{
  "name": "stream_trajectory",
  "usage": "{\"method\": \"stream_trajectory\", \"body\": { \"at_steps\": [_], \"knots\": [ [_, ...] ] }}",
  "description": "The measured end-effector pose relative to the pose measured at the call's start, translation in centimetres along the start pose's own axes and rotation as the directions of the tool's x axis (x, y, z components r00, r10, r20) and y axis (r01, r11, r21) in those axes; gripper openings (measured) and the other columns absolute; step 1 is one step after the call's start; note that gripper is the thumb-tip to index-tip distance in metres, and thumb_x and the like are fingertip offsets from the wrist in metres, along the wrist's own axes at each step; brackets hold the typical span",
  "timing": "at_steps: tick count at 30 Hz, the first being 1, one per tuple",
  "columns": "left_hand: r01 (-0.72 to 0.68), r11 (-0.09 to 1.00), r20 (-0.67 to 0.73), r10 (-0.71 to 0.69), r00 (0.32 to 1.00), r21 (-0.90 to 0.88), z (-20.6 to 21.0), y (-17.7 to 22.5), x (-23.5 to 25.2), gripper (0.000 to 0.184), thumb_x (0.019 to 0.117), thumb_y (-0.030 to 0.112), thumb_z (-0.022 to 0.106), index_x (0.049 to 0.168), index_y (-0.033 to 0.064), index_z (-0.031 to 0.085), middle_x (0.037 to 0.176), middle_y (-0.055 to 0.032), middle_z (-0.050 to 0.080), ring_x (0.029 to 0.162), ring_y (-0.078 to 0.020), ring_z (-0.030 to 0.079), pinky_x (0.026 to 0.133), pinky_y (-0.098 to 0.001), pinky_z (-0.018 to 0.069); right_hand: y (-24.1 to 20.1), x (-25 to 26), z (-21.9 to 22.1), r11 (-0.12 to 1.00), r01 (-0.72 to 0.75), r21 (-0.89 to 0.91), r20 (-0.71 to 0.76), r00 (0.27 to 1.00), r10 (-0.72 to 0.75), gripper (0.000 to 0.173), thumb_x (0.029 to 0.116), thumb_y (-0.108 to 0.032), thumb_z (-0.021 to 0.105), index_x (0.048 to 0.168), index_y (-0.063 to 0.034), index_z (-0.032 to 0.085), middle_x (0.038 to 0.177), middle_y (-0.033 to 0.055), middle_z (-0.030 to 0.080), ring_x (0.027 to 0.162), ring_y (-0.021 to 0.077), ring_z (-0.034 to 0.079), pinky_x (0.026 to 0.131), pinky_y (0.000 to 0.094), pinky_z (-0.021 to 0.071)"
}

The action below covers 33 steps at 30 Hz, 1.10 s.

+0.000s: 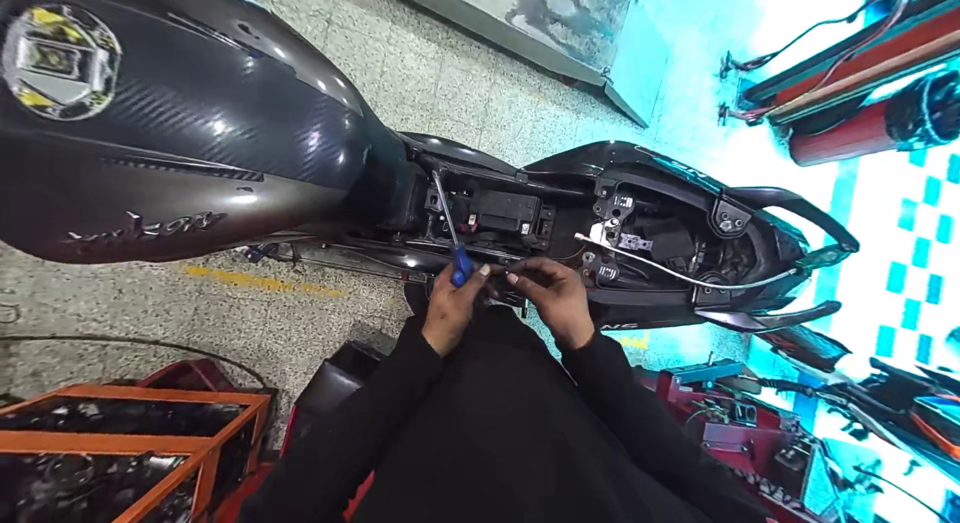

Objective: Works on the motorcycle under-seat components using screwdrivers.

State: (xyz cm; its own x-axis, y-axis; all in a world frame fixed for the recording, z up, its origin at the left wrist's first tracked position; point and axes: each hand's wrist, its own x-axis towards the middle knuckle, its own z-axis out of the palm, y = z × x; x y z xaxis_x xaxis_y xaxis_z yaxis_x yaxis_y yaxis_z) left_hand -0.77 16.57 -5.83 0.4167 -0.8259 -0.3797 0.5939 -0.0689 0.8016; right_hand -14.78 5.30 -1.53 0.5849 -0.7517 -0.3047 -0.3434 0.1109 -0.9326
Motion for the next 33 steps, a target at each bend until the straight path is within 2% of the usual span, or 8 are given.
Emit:
{"method": "stream_trajectory", "body": {
  "at_steps": [2,8,12,17,20,22,28,33],
  "knots": [
    [-0.011,1.0,-0.027,0.011,1.0,-0.011,0.4,-0.1,0.5,0.022,0.0973,0.002,0.065,0.116,-0.0081,0.06,0.1,-0.0167,0.074,0.066,-0.0172,0.068,0.056,-0.0287,0.057,0.0,-0.2,0.6,0.999,0.024,-0.047,-0.016,1.0,-0.025,0.016,0.0897,-0.008,0.077,0.105,-0.0032,0.076,0.098,0.0058,0.077,0.083,0.0129,0.073,0.077,0.0311,0.0638],
    [0.0,0.999,0.082,-0.004,0.997,0.053,0.3,0.0,1.1,0.027,0.0881,-0.002,0.073,0.115,-0.0072,0.069,0.095,-0.014,0.075,0.067,-0.0147,0.067,0.058,-0.0275,0.0568,-0.1,-0.2,0.8,0.941,-0.207,0.268,-0.086,0.968,0.237,0.018,0.0882,-0.001,0.076,0.104,0.0053,0.07,0.086,0.012,0.075,0.07,0.0186,0.072,0.065,0.0329,0.0631],
    [-0.028,0.98,0.168,-0.006,0.986,0.199,0.4,0.0,1.5,0.027,0.0898,0.003,0.073,0.115,-0.0035,0.071,0.092,-0.009,0.075,0.068,-0.0131,0.068,0.061,-0.0277,0.0586,0.2,-0.7,0.5,0.934,-0.215,0.284,-0.114,0.96,0.256,0.014,0.0901,-0.001,0.074,0.102,0.006,0.071,0.085,0.012,0.075,0.069,0.0172,0.072,0.065,0.0314,0.0631],
    [-0.057,0.97,0.171,0.016,0.985,0.235,0.6,-0.3,2.3,0.022,0.0926,0.003,0.07,0.113,-0.0045,0.069,0.088,-0.0093,0.075,0.069,-0.0159,0.071,0.063,-0.0309,0.0622,0.4,-1.4,0.3,0.961,-0.169,0.22,-0.089,0.977,0.192,0.019,0.0976,-0.003,0.064,0.114,0.005,0.071,0.098,0.012,0.077,0.082,0.0187,0.075,0.076,0.0346,0.0645],
    [0.0,0.979,0.05,-0.011,0.999,0.206,1.2,-0.2,3.0,0.021,0.0942,0.003,0.067,0.113,-0.0057,0.067,0.081,-0.0094,0.071,0.063,-0.0162,0.067,0.058,-0.0308,0.0595,1.1,-2.6,1.8,0.994,-0.02,-0.108,-0.13,0.992,0.005,0.027,0.0935,-0.007,0.069,0.12,0.0006,0.066,0.109,0.0072,0.075,0.095,0.0148,0.075,0.084,0.0333,0.0646],
    [0.049,0.979,-0.031,-0.044,0.999,0.2,1.5,0.0,3.7,0.019,0.0954,0.004,0.066,0.112,-0.0046,0.065,0.077,-0.0074,0.068,0.06,-0.0146,0.064,0.056,-0.0287,0.0568,1.5,-2.9,3.2,0.976,0.051,-0.21,-0.075,0.995,-0.068,0.039,0.0878,-0.011,0.076,0.121,0.0027,0.062,0.115,0.0117,0.07,0.098,0.0165,0.073,0.086,0.034,0.0642],
    [0.02,0.976,-0.059,-0.007,0.998,0.215,1.5,-0.3,3.9,0.017,0.0953,0.003,0.06,0.112,-0.0026,0.061,0.092,-0.0076,0.066,0.079,-0.0146,0.067,0.072,-0.0309,0.059,2.4,-0.5,5.0,0.983,-0.176,0.048,-0.027,0.984,0.177,0.074,0.0798,0.0,0.08,0.142,0.0043,0.04,0.128,0.0183,0.06,0.098,0.0208,0.073,0.084,0.0348,0.065],
    [0.083,0.99,-0.1,-0.071,0.992,0.114,1.4,-0.8,3.1,0.016,0.0982,0.005,0.055,0.111,-0.0022,0.059,0.083,-0.0056,0.063,0.068,-0.0136,0.062,0.064,-0.0296,0.0562,2.7,-0.6,4.2,0.973,-0.197,-0.122,0.077,0.975,0.207,0.076,0.0841,-0.01,0.08,0.15,-0.0032,0.042,0.128,0.0164,0.062,0.094,0.0192,0.071,0.084,0.0354,0.0628]
  ]
}}
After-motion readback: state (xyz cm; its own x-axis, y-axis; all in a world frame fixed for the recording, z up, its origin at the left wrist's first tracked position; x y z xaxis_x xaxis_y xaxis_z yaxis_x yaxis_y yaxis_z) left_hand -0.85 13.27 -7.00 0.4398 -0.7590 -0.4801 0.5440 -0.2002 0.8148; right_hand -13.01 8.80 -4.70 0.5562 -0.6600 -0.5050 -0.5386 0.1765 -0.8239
